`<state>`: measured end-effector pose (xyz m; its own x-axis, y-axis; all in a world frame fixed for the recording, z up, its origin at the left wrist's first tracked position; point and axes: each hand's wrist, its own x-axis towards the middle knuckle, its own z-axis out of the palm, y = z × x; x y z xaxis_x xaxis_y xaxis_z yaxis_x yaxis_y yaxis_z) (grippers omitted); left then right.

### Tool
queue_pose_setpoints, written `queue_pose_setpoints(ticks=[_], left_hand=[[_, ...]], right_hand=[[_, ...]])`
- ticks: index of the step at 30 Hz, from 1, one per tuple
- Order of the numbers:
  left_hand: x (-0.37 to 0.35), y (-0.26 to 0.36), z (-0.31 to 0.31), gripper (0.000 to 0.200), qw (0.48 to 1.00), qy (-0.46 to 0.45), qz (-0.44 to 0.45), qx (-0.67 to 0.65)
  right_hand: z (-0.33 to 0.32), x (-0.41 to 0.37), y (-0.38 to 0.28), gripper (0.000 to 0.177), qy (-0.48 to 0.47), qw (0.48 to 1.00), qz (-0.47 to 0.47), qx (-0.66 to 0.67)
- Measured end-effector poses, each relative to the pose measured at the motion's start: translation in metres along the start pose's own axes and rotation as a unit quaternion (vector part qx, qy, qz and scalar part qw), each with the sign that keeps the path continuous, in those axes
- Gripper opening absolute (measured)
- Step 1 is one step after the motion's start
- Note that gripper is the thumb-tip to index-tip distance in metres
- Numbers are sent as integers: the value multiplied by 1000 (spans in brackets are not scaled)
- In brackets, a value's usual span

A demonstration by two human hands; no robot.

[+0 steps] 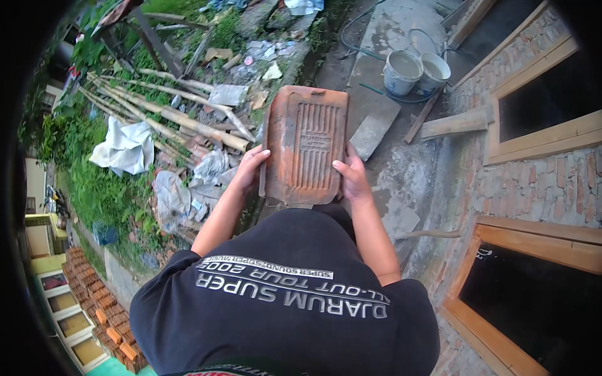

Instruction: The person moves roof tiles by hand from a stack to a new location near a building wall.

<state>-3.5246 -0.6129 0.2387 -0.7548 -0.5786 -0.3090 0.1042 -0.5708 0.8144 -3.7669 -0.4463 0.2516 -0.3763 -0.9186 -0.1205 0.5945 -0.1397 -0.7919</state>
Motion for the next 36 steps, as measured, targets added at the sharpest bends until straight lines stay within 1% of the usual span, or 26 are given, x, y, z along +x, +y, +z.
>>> queue_pose_setpoints(ticks=[2,7,9,14,16,18,21,22,24,26,31,33,36], left_hand=[[20,7,2,48,1000,-5,-16,7],[69,-2,28,44,998,38,-11,55],[87,2,31,42,998,36,-15,43],[115,1,56,41,998,35,-14,47],[134,5,48,40,999,26,-23,33],[157,0,59,39,999,27,-24,40],[174,7,71,42,999,30,-27,32],[182,14,57,42,999,22,-35,23],[201,20,55,42,999,2,-30,27],[223,21,52,41,999,-6,-23,23],[288,33,38,43,999,-21,-16,23],[305,33,29,45,999,-19,-41,-3],[343,49,19,47,999,-20,-41,-23]], right_hand=[[-4,16,-10,96,7,1000,0,6],[-44,47,-32,97,5,999,23,27],[-48,58,-40,97,17,999,26,30],[-78,75,-60,94,3,999,19,27],[-77,91,-63,95,17,999,21,21],[-96,103,-74,95,14,999,18,24],[-106,116,-83,94,20,1000,18,10],[-96,126,-79,94,31,999,17,-1],[-98,142,-85,94,33,999,11,-9],[-101,159,-91,93,39,999,14,4],[-104,216,-112,93,53,998,26,-11],[-103,230,-116,94,60,998,31,-11],[-103,276,-125,95,62,997,40,-19]])
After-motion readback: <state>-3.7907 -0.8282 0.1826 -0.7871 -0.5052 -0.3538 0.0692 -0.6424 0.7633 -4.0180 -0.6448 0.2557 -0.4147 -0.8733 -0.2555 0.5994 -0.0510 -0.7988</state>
